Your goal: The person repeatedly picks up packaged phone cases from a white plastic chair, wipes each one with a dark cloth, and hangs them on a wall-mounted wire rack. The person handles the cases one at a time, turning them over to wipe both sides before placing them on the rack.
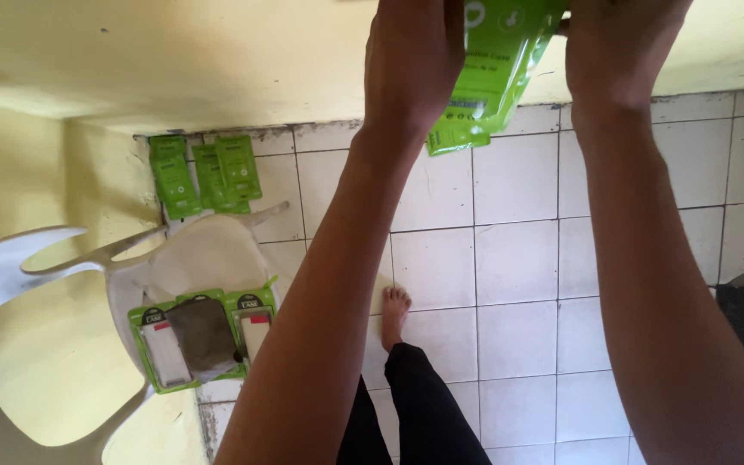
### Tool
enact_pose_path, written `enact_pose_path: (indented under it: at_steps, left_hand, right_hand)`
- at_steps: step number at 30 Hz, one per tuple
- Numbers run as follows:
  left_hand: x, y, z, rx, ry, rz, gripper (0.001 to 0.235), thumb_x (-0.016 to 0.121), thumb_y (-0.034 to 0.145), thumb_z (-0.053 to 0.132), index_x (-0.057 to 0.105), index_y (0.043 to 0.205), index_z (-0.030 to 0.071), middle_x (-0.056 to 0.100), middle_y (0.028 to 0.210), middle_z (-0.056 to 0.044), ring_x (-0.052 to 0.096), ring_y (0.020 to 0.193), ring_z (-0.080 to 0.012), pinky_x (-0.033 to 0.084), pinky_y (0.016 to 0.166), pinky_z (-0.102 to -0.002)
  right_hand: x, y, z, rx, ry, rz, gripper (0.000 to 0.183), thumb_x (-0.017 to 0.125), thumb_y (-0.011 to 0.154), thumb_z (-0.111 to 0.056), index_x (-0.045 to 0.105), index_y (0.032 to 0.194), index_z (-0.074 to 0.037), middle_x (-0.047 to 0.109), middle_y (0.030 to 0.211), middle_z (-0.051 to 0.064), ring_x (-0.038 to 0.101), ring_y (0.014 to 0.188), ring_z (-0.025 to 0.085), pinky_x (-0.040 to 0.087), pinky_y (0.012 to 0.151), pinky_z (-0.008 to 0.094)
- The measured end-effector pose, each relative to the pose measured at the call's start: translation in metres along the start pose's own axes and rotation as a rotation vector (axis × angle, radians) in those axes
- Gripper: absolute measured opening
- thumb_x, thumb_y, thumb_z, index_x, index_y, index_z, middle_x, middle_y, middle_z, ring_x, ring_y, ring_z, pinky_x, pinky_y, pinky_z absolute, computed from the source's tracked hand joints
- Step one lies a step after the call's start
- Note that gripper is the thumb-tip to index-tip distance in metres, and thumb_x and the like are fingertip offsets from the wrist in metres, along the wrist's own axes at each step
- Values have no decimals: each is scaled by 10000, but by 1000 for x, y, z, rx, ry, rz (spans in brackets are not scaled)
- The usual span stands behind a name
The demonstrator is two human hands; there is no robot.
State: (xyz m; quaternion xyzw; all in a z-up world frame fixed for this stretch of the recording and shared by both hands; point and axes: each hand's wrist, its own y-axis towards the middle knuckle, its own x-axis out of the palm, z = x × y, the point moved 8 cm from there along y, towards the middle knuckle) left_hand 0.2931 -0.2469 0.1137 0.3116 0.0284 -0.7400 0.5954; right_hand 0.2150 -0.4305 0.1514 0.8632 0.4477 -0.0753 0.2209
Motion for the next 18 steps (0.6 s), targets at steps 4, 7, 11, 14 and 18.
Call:
enact_pose_path:
  at_steps: [4, 7, 11, 14, 18]
  left_hand:
    - [5, -6, -7, -39, 5, -3, 79, 634, 1050, 129, 606, 1079, 62, 696, 990, -162, 699, 925, -381, 590, 796, -484]
    - [-8, -27, -3, 100, 36, 118, 334, 693, 982, 73, 558, 1284, 115, 581, 1241, -192, 636, 1153, -396, 599, 942, -461]
    - [-26, -88, -35, -32, -29, 41, 702, 724, 937, -7, 424, 1540, 194, 387, 1483, -220, 565, 1309, -381, 610, 1030, -415]
    - [-49, -161, -69, -267, -15, -52, 657, 722, 941, 2, 428, 1504, 171, 389, 1440, -222, 585, 1251, -364, 612, 955, -413]
    - [-65, -228, -95, -462, -75, -152, 552, 688, 915, 18, 488, 1418, 129, 442, 1401, -191, 640, 1178, -332, 618, 914, -397]
  right_hand:
    - [0, -3, 31, 24, -88, 12, 97, 641, 1045, -38, 609, 975, 20, 650, 801, 39, 666, 706, 127, 580, 641, 261]
    - [4, -10, 40, -11, -154, -10, 123, 684, 1075, -28, 610, 1011, 46, 640, 853, 92, 627, 759, 170, 516, 707, 297]
    - [15, -42, 32, -95, -188, -74, 178, 690, 1030, 16, 626, 1196, 19, 720, 1138, 105, 719, 1073, 181, 600, 920, 319]
    - [26, -55, 35, 28, -139, -94, 246, 708, 991, -39, 591, 1202, 7, 675, 1192, 97, 690, 1101, 173, 597, 900, 300]
    - [26, -51, 25, -36, -160, -40, 268, 735, 1037, -16, 595, 1262, 23, 688, 1240, 123, 704, 1140, 203, 616, 925, 323]
